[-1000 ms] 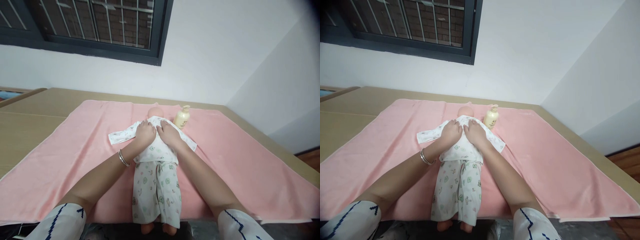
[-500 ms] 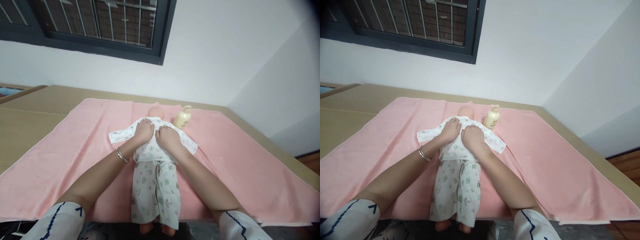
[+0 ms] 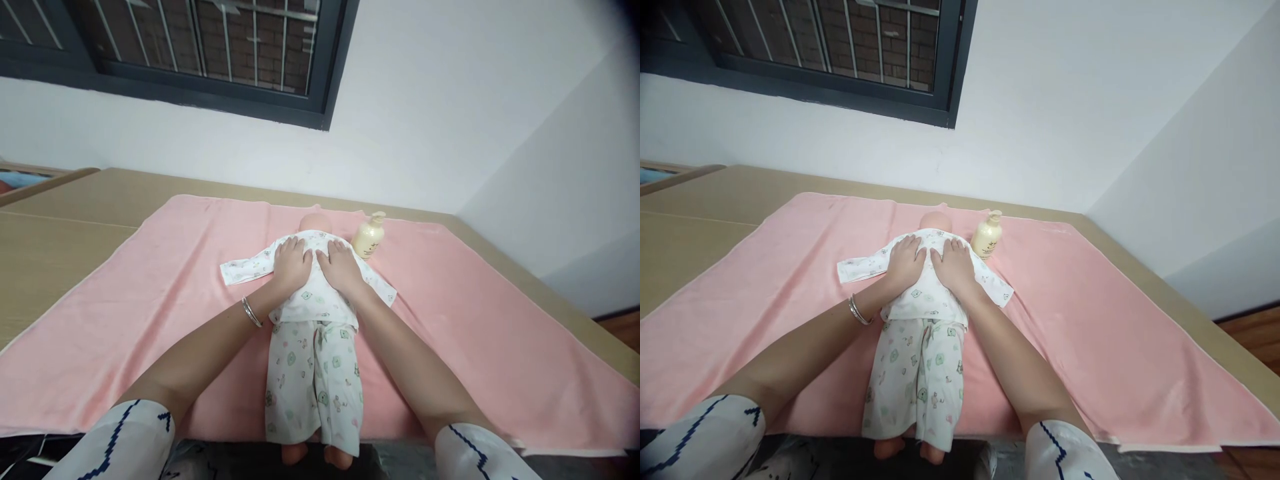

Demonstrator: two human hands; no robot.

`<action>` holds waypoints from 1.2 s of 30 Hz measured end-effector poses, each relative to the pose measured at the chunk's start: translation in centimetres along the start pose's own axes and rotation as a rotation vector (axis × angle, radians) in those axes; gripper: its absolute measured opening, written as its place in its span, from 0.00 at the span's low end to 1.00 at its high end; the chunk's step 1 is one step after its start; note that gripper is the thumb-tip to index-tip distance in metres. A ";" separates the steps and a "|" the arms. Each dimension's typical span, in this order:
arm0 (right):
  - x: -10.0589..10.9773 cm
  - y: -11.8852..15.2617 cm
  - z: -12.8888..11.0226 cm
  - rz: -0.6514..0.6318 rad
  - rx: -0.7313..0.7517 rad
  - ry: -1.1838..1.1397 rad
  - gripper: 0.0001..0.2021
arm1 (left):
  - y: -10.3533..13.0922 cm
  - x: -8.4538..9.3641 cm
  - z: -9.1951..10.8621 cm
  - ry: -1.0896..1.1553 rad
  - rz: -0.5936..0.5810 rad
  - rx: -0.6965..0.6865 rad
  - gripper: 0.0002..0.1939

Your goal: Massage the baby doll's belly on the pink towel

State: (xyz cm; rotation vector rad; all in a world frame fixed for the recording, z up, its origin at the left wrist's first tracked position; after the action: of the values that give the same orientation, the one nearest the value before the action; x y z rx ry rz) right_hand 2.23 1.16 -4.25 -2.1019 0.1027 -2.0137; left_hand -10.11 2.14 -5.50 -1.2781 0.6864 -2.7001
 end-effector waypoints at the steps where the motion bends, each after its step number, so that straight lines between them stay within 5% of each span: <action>1: 0.0 -0.1 0.1 -0.001 -0.003 -0.009 0.32 | 0.1 0.1 0.3 -0.020 0.001 -0.019 0.22; 8: 0.0 -0.8 0.5 -0.058 0.113 -0.131 0.29 | 0.7 0.3 3.1 -0.118 -0.105 -0.159 0.20; 16: 2.2 2.0 -2.9 0.016 0.084 0.004 0.20 | -1.1 0.1 0.5 -0.007 -0.214 -0.058 0.22; 25: 0.7 -1.2 0.4 -0.016 0.136 -0.253 0.22 | 0.4 0.4 2.9 -0.127 -0.188 -0.120 0.20; 36: 1.7 1.1 -1.8 0.014 0.071 -0.093 0.20 | -1.0 0.5 0.9 -0.011 -0.284 -0.073 0.24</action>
State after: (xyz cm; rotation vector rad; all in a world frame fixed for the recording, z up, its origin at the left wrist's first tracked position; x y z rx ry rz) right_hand 0.61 -0.51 -2.74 -2.1407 0.0297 -1.8798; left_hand -9.65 2.61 -4.24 -1.5127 0.6528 -2.9089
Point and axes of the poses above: each hand's wrist, its own y-axis away from the middle knuckle, its own x-axis out of the back of the hand, z = x × y, the point moved 8 cm from there along -y, towards the middle knuckle, and after that the axes turned 8 degrees about y, right-handed, at the moved point
